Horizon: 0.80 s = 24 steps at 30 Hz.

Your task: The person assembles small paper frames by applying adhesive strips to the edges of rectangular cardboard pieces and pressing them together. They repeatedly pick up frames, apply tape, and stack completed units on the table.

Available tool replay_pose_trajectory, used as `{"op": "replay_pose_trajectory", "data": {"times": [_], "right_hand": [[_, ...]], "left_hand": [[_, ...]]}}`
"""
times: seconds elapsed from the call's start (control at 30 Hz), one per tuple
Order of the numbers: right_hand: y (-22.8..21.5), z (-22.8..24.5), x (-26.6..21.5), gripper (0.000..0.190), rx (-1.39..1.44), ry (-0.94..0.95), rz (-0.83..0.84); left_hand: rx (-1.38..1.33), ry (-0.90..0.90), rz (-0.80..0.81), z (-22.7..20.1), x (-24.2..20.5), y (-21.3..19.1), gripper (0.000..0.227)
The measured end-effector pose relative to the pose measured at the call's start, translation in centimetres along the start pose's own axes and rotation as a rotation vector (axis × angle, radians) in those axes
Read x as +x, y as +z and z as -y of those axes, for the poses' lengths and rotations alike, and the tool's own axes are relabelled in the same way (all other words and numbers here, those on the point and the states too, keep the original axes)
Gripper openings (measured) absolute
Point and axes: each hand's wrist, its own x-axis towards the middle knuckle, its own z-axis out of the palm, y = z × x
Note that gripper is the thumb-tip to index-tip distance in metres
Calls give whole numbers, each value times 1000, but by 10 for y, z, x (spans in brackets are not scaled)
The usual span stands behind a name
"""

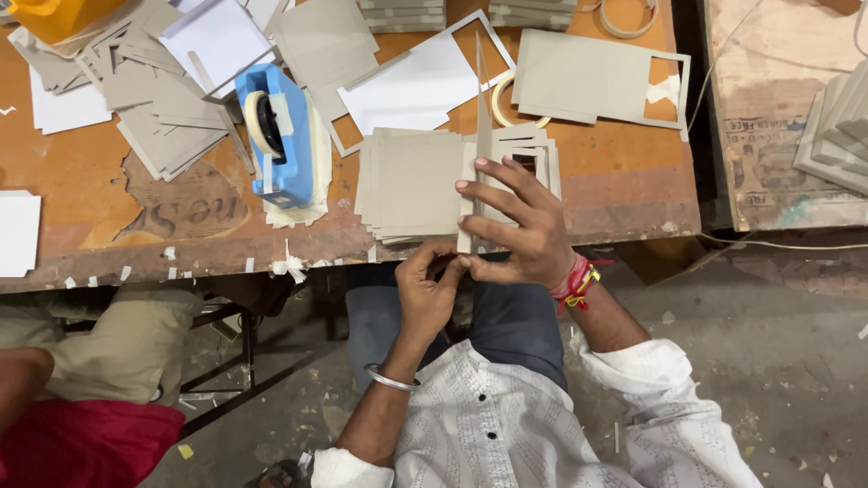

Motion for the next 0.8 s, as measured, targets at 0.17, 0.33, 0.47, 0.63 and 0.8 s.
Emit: {"op": "replay_pose_trajectory", "data": {"times": [0.17, 0.33, 0.47, 0.63, 0.8], "right_hand": [[1, 1, 1, 37, -1, -25, -63], [5, 1, 0, 33, -35, -26, -110], [9, 2, -2, 33, -12, -2, -129], [11, 3, -1, 32, -29, -3, -141], [11, 5, -3, 34, -34, 0, -151]], "left_hand": [[154, 143, -85, -16, 0, -15, 13], [270, 311, -653, -29, 27, -94, 20], [516, 257, -759, -23, 69, -173, 19], [711, 93, -377, -21, 113, -214, 22], [359, 17, -398, -18, 100, -212, 17]]}}
